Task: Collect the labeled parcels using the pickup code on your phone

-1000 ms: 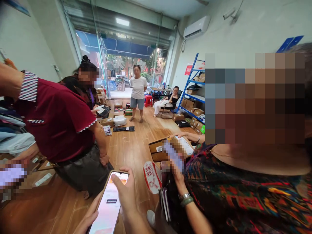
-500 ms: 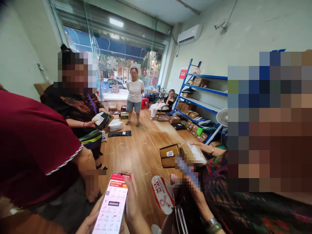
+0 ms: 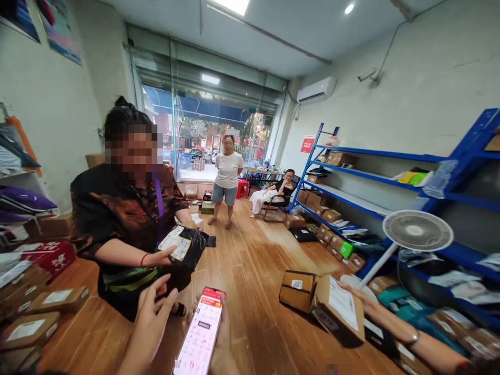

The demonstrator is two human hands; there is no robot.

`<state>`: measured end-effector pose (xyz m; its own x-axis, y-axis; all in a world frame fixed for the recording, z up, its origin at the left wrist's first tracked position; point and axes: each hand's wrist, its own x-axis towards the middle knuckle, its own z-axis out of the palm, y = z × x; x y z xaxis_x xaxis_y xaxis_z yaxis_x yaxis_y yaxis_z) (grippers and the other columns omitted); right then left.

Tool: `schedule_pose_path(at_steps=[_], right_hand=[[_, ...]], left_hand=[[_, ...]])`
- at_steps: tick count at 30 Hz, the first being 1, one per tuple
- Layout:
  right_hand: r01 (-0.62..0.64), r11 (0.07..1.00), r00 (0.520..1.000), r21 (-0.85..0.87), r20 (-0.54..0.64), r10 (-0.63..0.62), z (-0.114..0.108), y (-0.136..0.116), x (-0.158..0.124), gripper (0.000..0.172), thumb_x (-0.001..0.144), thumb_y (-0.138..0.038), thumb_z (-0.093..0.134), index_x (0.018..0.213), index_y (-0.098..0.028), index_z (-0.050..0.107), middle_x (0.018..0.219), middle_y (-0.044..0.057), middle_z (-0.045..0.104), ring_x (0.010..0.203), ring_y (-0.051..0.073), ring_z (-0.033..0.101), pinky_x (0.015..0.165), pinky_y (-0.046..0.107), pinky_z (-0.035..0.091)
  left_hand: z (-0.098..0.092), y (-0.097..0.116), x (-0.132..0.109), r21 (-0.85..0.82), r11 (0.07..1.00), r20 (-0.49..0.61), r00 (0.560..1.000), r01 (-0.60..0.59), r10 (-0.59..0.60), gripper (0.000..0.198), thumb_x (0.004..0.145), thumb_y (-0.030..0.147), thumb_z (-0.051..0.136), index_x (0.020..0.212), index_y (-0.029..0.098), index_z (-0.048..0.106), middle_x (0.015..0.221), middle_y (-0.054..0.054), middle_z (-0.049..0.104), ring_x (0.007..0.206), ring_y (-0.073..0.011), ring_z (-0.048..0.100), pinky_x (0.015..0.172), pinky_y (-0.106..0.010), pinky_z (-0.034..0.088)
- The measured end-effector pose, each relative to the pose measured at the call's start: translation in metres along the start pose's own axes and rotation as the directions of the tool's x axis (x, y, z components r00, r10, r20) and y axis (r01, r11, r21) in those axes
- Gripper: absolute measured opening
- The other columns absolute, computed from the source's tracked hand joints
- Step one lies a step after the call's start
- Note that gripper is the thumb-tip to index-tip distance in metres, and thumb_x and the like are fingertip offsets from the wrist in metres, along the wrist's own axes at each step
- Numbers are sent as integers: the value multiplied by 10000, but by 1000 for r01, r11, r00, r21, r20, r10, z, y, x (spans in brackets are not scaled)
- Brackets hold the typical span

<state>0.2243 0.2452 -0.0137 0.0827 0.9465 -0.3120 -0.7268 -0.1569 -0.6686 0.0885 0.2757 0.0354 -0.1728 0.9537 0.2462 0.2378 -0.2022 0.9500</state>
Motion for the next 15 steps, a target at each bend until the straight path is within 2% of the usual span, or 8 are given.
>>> schedule_pose_path(at_steps=[1,3,5,7,9,10,12,15], right_hand=[[1,1000,1000,11,-9,-1,-2,-7,16,414,828,-540,530,942,-149,605,863,57,659,762,192,628,724,397,520],[17,1000,999,25,-38,-16,-5,-18,44,442,752,-583,567,866,-159,613,815,60,674,736,203,648,720,395,521],[32,999,997,22,-74,-31,-8,-23,65,431,669,-594,604,761,-173,599,740,61,677,710,227,664,702,409,526],[33,999,994,3,-106,-33,-11,-24,79,402,603,-590,619,653,-194,569,642,65,659,696,276,673,664,441,530],[22,1000,990,-21,-139,-25,-18,-23,84,360,541,-578,622,598,-228,557,581,78,643,715,346,674,614,486,524],[14,999,987,-36,-160,-20,-22,-23,84,335,514,-569,619,612,-252,573,589,87,650,741,380,671,592,509,519],[-4,998,978,-67,-209,-10,-33,-24,80,358,484,-564,600,743,-319,621,678,94,688,794,426,660,558,555,505],[-24,995,963,-97,-271,-4,-51,-29,68,583,525,-622,573,1063,-397,569,914,90,709,889,419,643,587,584,516]], left_hand=[[13,4,21,80,995,-22,997,-66,68,579,745,530,483,1174,141,504,1169,-140,457,1168,-305,462,1002,-442,399],[34,9,64,313,941,26,992,-126,124,574,766,443,431,1225,99,460,1245,-171,412,1230,-314,414,1064,-437,318],[49,9,105,484,869,93,994,-102,65,628,750,387,424,1278,46,409,1317,-227,345,1276,-369,351,1073,-471,273],[59,6,140,551,832,144,989,-64,-20,709,699,398,488,1291,21,389,1372,-287,283,1297,-461,274,1042,-574,237],[63,0,166,563,826,207,973,-37,-98,763,596,421,585,1206,-18,450,1306,-355,365,1220,-533,342,954,-646,283],[64,-3,176,560,829,251,957,-18,-149,740,547,417,618,1129,-24,495,1220,-367,453,1131,-539,436,894,-643,340],[65,-9,190,520,854,358,903,20,-239,602,461,375,655,944,24,574,982,-306,619,908,-478,585,776,-572,443],[68,-16,196,389,917,555,773,85,-307,359,401,341,665,696,140,626,720,-144,697,717,-361,641,661,-447,507]])
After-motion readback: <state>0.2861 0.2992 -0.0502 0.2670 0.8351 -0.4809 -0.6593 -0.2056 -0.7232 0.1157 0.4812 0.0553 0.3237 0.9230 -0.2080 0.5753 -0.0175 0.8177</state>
